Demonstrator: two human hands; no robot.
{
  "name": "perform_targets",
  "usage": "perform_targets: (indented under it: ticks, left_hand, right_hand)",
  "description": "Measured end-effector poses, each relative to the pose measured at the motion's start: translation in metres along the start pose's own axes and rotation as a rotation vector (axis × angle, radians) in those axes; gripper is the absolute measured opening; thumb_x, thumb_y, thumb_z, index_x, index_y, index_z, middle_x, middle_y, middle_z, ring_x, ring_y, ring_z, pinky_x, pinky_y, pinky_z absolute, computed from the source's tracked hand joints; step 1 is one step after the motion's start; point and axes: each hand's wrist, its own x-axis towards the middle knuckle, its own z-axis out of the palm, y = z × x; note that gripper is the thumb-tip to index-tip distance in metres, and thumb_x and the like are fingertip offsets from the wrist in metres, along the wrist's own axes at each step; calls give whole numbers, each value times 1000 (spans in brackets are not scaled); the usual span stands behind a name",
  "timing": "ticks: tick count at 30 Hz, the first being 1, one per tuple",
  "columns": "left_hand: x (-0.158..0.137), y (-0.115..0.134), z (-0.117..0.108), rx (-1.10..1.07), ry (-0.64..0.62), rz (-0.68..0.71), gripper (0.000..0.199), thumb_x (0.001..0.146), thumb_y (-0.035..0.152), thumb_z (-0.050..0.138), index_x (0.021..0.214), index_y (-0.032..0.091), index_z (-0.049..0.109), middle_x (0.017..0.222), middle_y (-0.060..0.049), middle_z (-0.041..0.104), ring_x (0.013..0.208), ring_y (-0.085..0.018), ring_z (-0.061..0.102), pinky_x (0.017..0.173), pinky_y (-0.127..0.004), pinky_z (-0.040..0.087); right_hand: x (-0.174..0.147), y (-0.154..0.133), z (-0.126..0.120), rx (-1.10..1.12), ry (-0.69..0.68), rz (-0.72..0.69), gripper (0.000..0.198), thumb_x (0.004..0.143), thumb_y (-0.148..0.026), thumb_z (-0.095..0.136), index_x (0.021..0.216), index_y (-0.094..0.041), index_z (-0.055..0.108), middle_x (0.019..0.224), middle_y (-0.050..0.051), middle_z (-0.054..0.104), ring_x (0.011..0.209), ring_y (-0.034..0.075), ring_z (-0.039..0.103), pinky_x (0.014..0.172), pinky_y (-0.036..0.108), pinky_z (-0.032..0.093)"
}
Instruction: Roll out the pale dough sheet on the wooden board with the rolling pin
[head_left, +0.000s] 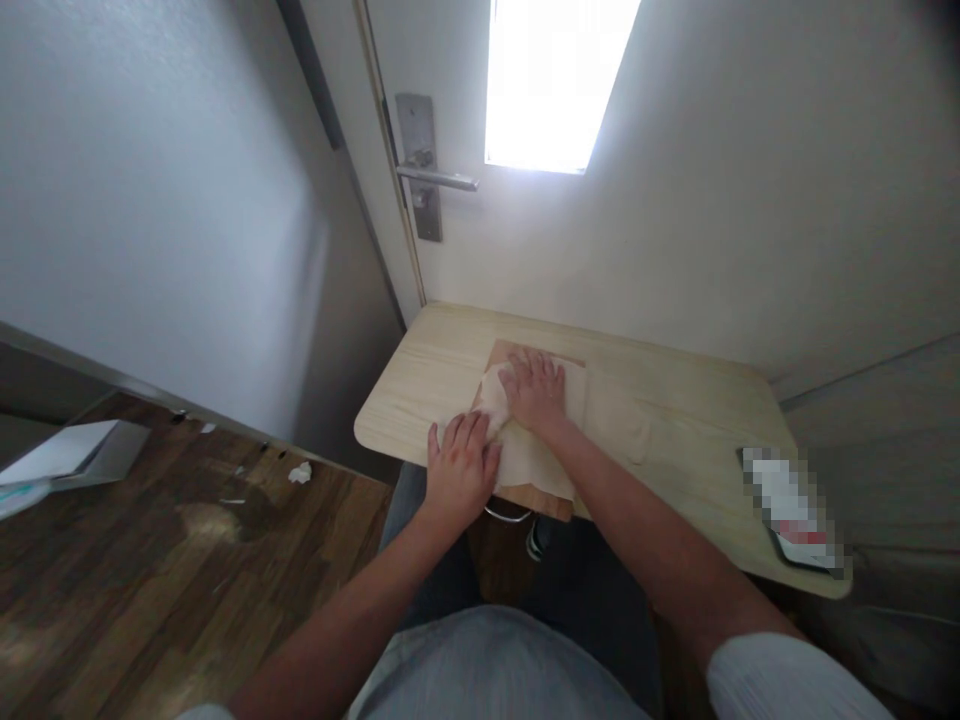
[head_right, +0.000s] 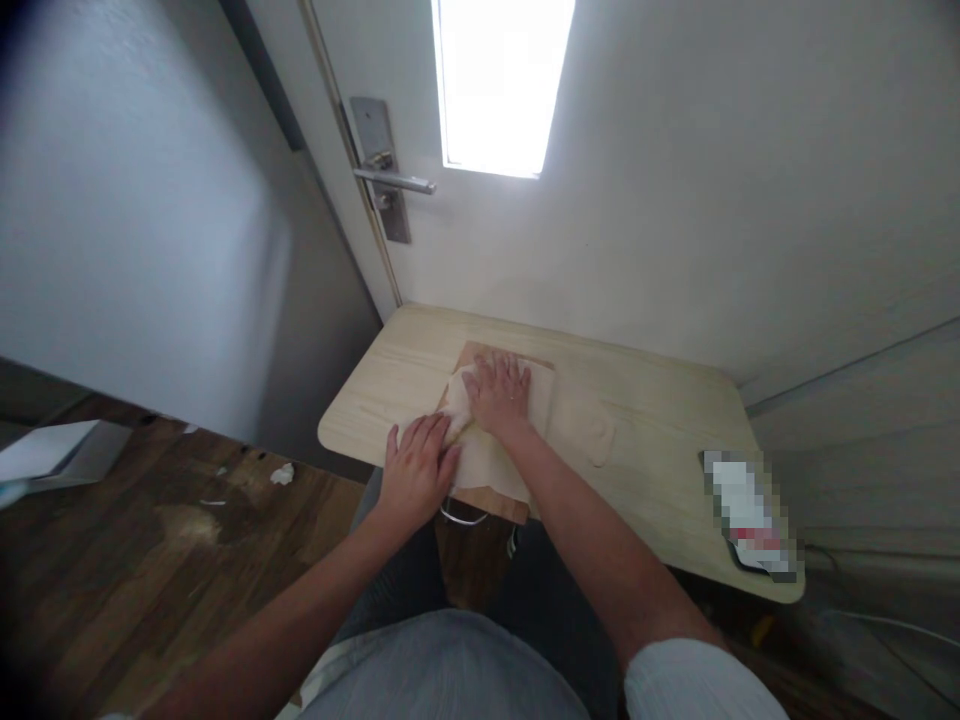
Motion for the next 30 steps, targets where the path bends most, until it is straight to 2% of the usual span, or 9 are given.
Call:
perform_targets:
  ticks: [4, 8, 13, 19, 24, 30]
  left_hand:
    - [6, -11, 1, -12, -26, -47, 46, 101, 42, 45, 144, 25, 50, 147, -11, 57, 139, -29, 47, 120, -59, 24]
    - [13, -23, 0, -32, -25, -86, 43, 98, 41, 51, 138, 24, 54, 141, -12, 62, 134, -30, 51, 121, -56, 24]
    - [19, -37, 0, -76, -10, -104, 39, 97, 38, 54, 132, 22, 59, 122, -10, 70, 118, -28, 60, 113, -48, 37]
    - [22, -49, 1, -101, -5, -141, 39, 97, 39, 55, 131, 21, 59, 121, -10, 71, 114, -28, 62, 103, -44, 43]
    - [21, -47, -1, -106, -9, -156, 37, 98, 41, 54, 129, 22, 60, 123, -9, 71, 114, -28, 62, 101, -44, 43]
    - [15, -34, -4, -136, 16, -102, 35, 98, 41, 55, 127, 22, 60, 122, -8, 70, 115, -27, 61, 102, -42, 42]
  right_hand:
    - [20, -13, 8, -10, 11, -44, 54, 106, -48, 25, 151, -27, 46, 160, 8, 41, 146, 31, 31, 117, 56, 21]
    - [41, -28, 14, 1, -13, -41, 56, 105, -51, 24, 149, -27, 48, 157, 10, 45, 143, 33, 35, 115, 58, 22]
    - [65, -47, 22, 7, -61, -12, 58, 104, -54, 27, 148, -24, 50, 155, 12, 47, 141, 37, 37, 115, 63, 20]
    - [84, -62, 27, 16, -62, 5, 58, 104, -54, 28, 142, -19, 55, 147, 15, 54, 135, 37, 43, 113, 65, 22]
    - [77, -58, 25, 21, -40, 18, 56, 104, -52, 29, 137, -20, 59, 143, 14, 58, 133, 35, 44, 113, 63, 22]
    - [37, -33, 11, -13, -7, 22, 56, 105, -52, 27, 140, -21, 57, 146, 14, 55, 139, 35, 39, 114, 63, 19]
